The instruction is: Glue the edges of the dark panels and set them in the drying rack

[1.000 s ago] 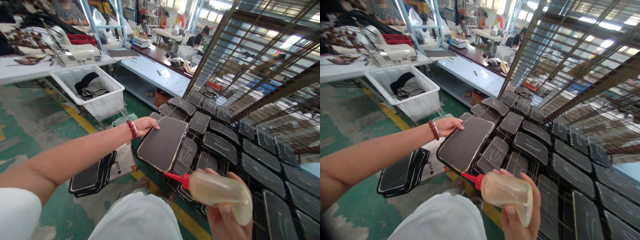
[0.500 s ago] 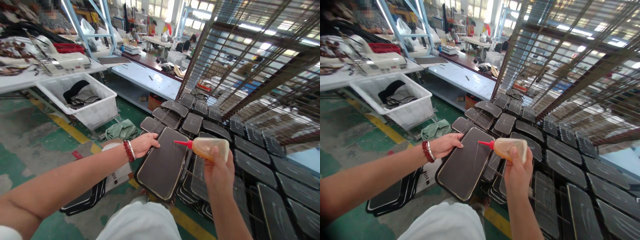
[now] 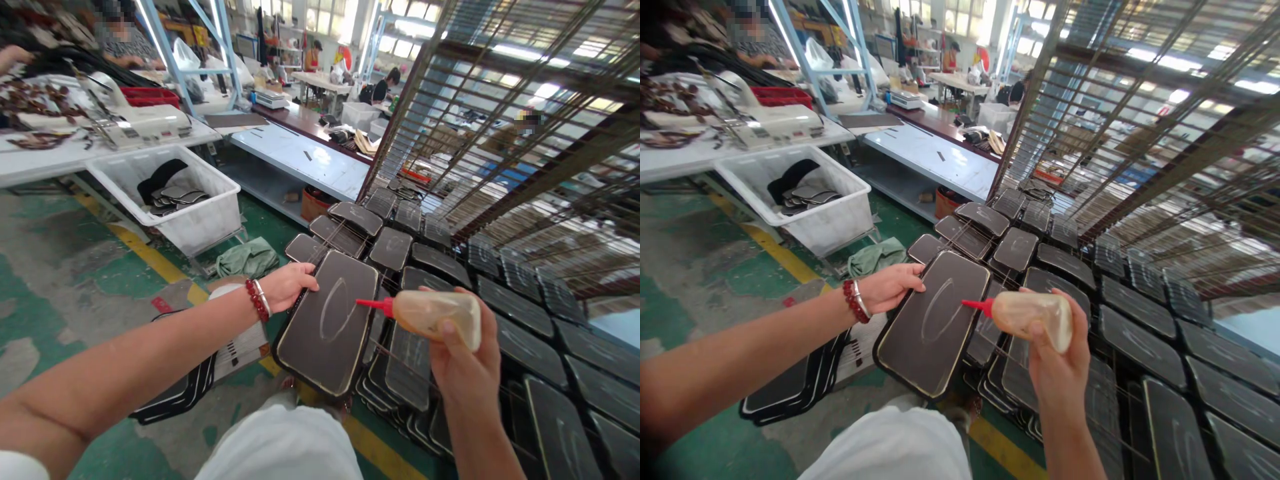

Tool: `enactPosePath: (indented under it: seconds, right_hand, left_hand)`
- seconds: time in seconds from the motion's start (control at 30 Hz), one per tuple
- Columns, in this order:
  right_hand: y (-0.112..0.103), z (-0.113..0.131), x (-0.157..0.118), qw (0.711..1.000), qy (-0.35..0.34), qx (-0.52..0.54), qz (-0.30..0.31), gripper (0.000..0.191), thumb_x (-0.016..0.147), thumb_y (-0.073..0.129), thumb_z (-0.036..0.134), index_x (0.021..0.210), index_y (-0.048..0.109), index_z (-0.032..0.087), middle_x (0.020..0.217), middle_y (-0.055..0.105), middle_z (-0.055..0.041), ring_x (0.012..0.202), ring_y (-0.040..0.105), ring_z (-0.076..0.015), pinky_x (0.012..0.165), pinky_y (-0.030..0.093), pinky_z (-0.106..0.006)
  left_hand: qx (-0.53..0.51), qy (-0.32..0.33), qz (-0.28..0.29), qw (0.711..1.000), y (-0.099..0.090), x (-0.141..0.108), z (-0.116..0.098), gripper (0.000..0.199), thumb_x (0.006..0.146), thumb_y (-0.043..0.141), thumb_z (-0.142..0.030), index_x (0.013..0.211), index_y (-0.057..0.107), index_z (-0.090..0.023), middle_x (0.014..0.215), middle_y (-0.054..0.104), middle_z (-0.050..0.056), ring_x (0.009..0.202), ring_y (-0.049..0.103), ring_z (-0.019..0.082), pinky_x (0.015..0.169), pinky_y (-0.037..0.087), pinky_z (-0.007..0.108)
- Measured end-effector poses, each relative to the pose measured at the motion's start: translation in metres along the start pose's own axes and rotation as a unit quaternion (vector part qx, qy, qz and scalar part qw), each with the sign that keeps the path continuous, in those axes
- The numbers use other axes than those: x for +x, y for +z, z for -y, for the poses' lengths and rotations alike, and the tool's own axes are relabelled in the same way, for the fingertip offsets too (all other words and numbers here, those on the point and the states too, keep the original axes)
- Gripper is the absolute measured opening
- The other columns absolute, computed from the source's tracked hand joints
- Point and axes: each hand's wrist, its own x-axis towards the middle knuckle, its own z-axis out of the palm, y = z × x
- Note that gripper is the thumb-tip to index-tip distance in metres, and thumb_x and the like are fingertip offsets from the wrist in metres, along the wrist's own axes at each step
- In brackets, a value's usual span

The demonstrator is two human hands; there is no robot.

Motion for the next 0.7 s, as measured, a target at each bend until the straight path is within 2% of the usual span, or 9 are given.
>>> enactPosePath:
  seconds: [0.07,0.17,0.27,0.33,0.43,0.47,0.53,0.6,0.7]
  right_hand:
    - [0.002,-0.004,0.006,0.999,-0.035,0.001,-0.010,0.052,0.076,0.077,0.026,0.122,0.052,0.023,0.113,0.067,-0.0131,0.108,0.063,-0.0326,0.099,0.040,-0.064]
    - [0.006,-0.011,0.001,1.000,-0.001,0.016,0.011,0.056,0.076,0.078,0.029,0.124,0.051,0.023,0.115,0.067,-0.0144,0.109,0.062,-0.0320,0.099,0.042,-0.061]
    - [0.004,-0.020,-0.011,0.990,0.130,0.048,0.040,0.060,0.073,0.081,0.036,0.124,0.054,0.021,0.110,0.068,-0.0153,0.103,0.065,-0.0328,0.087,0.054,-0.053]
    - [-0.004,-0.026,-0.013,0.970,0.229,0.078,-0.009,0.055,0.072,0.080,0.040,0.119,0.059,0.020,0.107,0.069,-0.0133,0.096,0.067,-0.0298,0.078,0.059,-0.044]
    - [-0.033,-0.036,-0.007,0.937,0.275,0.121,-0.177,0.040,0.074,0.078,0.041,0.107,0.066,0.022,0.107,0.070,-0.0065,0.089,0.069,-0.0229,0.067,0.062,-0.033]
    - [-0.046,-0.038,-0.004,0.934,0.267,0.124,-0.200,0.037,0.077,0.074,0.043,0.107,0.067,0.023,0.110,0.069,-0.0063,0.090,0.069,-0.0230,0.066,0.062,-0.033]
    - [-0.077,-0.045,-0.002,0.947,0.247,0.100,-0.178,0.036,0.081,0.069,0.045,0.110,0.068,0.023,0.111,0.069,-0.0085,0.090,0.069,-0.0242,0.061,0.063,-0.034]
    - [-0.108,-0.053,-0.006,0.963,0.195,0.083,-0.165,0.035,0.080,0.066,0.051,0.100,0.071,0.022,0.099,0.071,-0.0112,0.079,0.069,-0.0277,0.051,0.062,-0.039]
    - [-0.148,-0.063,-0.020,0.975,0.154,0.054,-0.148,0.028,0.083,0.061,0.049,0.095,0.072,0.027,0.094,0.070,-0.0100,0.076,0.068,-0.0301,0.050,0.062,-0.045]
  left_hand:
    - [0.003,0.000,0.001,1.000,0.000,0.000,0.001,0.035,0.057,0.059,0.002,0.089,0.063,-0.012,0.072,0.072,0.007,0.060,0.069,0.021,0.056,0.058,0.031]
    - [0.002,0.003,-0.006,1.000,-0.001,0.003,0.004,0.035,0.058,0.059,0.002,0.089,0.064,-0.012,0.073,0.072,0.008,0.060,0.069,0.021,0.056,0.058,0.031]
    - [-0.020,0.010,-0.030,0.999,-0.008,0.012,0.010,0.032,0.059,0.058,0.004,0.086,0.063,-0.012,0.070,0.071,0.006,0.054,0.067,0.020,0.053,0.057,0.030]
    - [-0.056,0.021,-0.063,0.996,-0.015,0.021,0.015,0.030,0.060,0.057,0.005,0.084,0.061,-0.013,0.066,0.069,0.006,0.052,0.066,0.019,0.052,0.057,0.031]
    - [-0.161,0.030,-0.163,0.973,-0.027,0.043,0.019,0.030,0.061,0.054,0.007,0.082,0.059,-0.013,0.062,0.066,0.004,0.050,0.065,0.020,0.050,0.057,0.033]
    - [-0.195,0.029,-0.197,0.960,-0.031,0.052,0.019,0.029,0.063,0.053,0.008,0.082,0.058,-0.014,0.060,0.065,0.004,0.049,0.064,0.020,0.050,0.056,0.032]
    - [-0.239,0.031,-0.243,0.939,-0.038,0.075,0.016,0.027,0.068,0.050,0.008,0.084,0.058,-0.013,0.059,0.063,0.003,0.048,0.063,0.018,0.049,0.055,0.029]
    - [-0.257,0.042,-0.267,0.928,-0.042,0.102,0.011,0.025,0.074,0.048,0.007,0.087,0.058,-0.013,0.059,0.061,0.002,0.049,0.062,0.016,0.050,0.054,0.026]
    - [-0.284,0.061,-0.302,0.908,-0.043,0.149,0.001,0.021,0.085,0.048,0.002,0.096,0.058,-0.013,0.066,0.061,0.000,0.054,0.061,0.013,0.053,0.053,0.023]
